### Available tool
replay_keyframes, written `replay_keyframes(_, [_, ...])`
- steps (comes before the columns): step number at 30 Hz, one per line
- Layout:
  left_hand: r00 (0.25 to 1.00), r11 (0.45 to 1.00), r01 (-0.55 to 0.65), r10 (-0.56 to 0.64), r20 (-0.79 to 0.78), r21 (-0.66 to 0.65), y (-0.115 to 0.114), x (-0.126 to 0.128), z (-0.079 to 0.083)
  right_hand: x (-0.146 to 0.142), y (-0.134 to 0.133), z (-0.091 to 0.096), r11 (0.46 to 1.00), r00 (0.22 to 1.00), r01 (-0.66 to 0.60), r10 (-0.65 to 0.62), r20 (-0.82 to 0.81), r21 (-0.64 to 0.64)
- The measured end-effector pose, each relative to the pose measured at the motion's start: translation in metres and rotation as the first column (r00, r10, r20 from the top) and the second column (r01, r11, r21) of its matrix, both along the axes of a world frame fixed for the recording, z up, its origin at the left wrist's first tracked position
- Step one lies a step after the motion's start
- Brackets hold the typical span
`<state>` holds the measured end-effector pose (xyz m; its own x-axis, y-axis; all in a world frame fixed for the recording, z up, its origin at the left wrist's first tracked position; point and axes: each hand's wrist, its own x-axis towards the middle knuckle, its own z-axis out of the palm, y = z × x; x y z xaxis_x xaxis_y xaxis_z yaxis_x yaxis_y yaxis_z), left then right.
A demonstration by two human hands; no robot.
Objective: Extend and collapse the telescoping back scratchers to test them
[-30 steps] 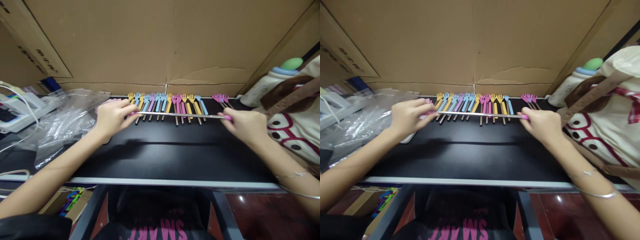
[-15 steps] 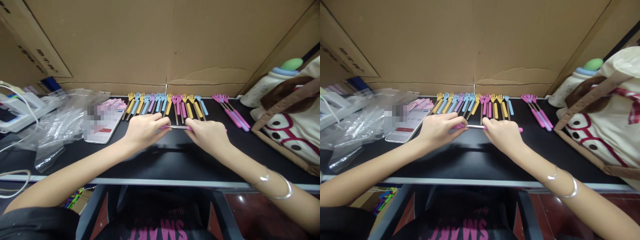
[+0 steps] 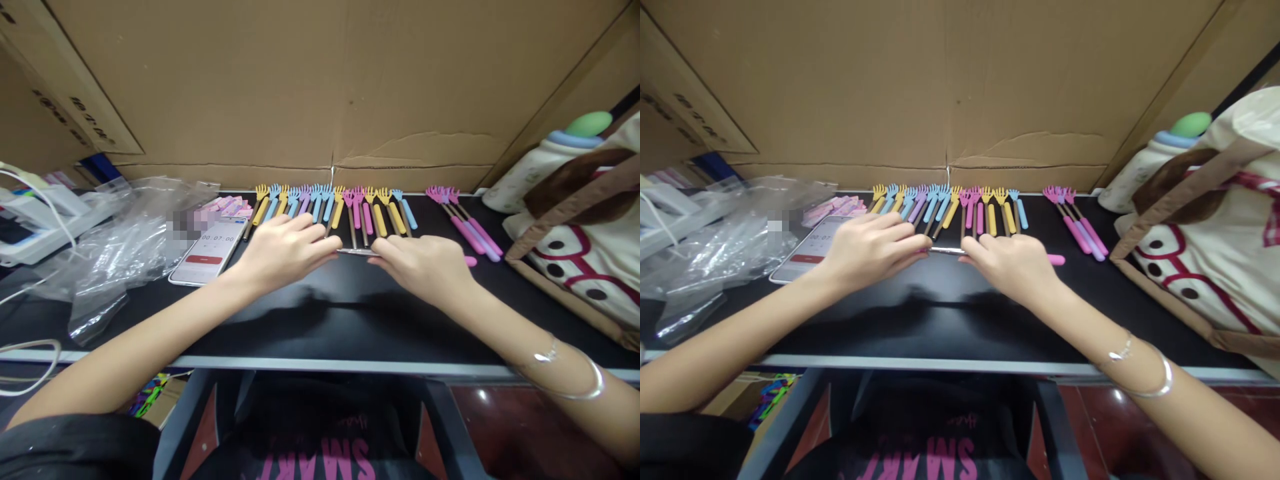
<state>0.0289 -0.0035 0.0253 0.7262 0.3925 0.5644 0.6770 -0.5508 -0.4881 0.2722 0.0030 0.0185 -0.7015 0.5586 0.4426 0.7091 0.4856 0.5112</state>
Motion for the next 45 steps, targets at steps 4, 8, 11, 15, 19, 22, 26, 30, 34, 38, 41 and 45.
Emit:
replay_keyframes(4, [0.994, 0.997, -0.074, 0.075, -0.075, 0.021, 0.013, -0.047, 0.010, 0.052, 0.020, 0.005, 0.987, 0.987, 0.161, -0.161, -0.010, -0.026])
replay_keyframes(8, [0.974, 0.974, -0.223, 0.224, -0.035, 0.047, 0.027, -0.115, 0.011, 0.124, 0.039, 0.009, 0.909, 0.919, 0.392, -0.391, 0.036, -0.142])
replay_keyframes(11, [0.955, 0.954, -0.295, 0.296, -0.007, 0.049, 0.032, -0.148, 0.010, 0.159, 0.043, 0.009, 0.847, 0.872, 0.485, -0.487, 0.051, -0.216])
replay_keyframes(15, [0.942, 0.941, -0.334, 0.334, 0.022, 0.047, 0.032, -0.155, 0.011, 0.170, 0.039, 0.007, 0.875, 0.884, 0.461, -0.467, -0.009, -0.146])
replay_keyframes(19, [0.916, 0.916, -0.399, 0.401, 0.029, -0.038, 0.031, -0.152, 0.011, 0.168, 0.040, 0.004, 0.907, 0.908, 0.413, -0.417, -0.034, -0.088])
replay_keyframes(22, [0.891, 0.880, -0.445, 0.454, 0.022, -0.167, 0.030, -0.155, 0.011, 0.173, 0.045, 0.002, 0.922, 0.923, 0.378, -0.383, -0.048, -0.086])
replay_keyframes(26, [0.851, 0.830, -0.492, 0.522, 0.058, -0.263, 0.029, -0.165, 0.012, 0.192, 0.053, 0.002, 0.924, 0.923, 0.378, -0.381, -0.059, -0.051])
replay_keyframes(30, [0.844, 0.819, -0.484, 0.530, 0.083, -0.309, 0.029, -0.179, 0.011, 0.206, 0.058, 0.002, 0.905, 0.903, 0.423, -0.426, -0.058, -0.054])
replay_keyframes(34, [0.875, 0.875, -0.414, 0.459, 0.157, -0.252, 0.035, -0.192, 0.009, 0.203, 0.057, 0.007, 0.873, 0.872, 0.477, -0.485, -0.063, -0.104])
replay_keyframes(38, [0.904, 0.928, -0.322, 0.359, 0.230, -0.185, 0.038, -0.197, 0.007, 0.197, 0.052, 0.012, 0.839, 0.842, 0.526, -0.537, -0.049, -0.139])
replay_keyframes(41, [0.897, 0.926, -0.322, 0.365, 0.250, -0.197, 0.035, -0.195, 0.006, 0.195, 0.048, 0.012, 0.829, 0.833, 0.536, -0.550, -0.056, -0.164])
replay_keyframes(45, [0.886, 0.931, -0.331, 0.362, 0.289, -0.150, 0.028, -0.190, 0.008, 0.192, 0.042, 0.011, 0.832, 0.831, 0.527, -0.547, -0.103, -0.172])
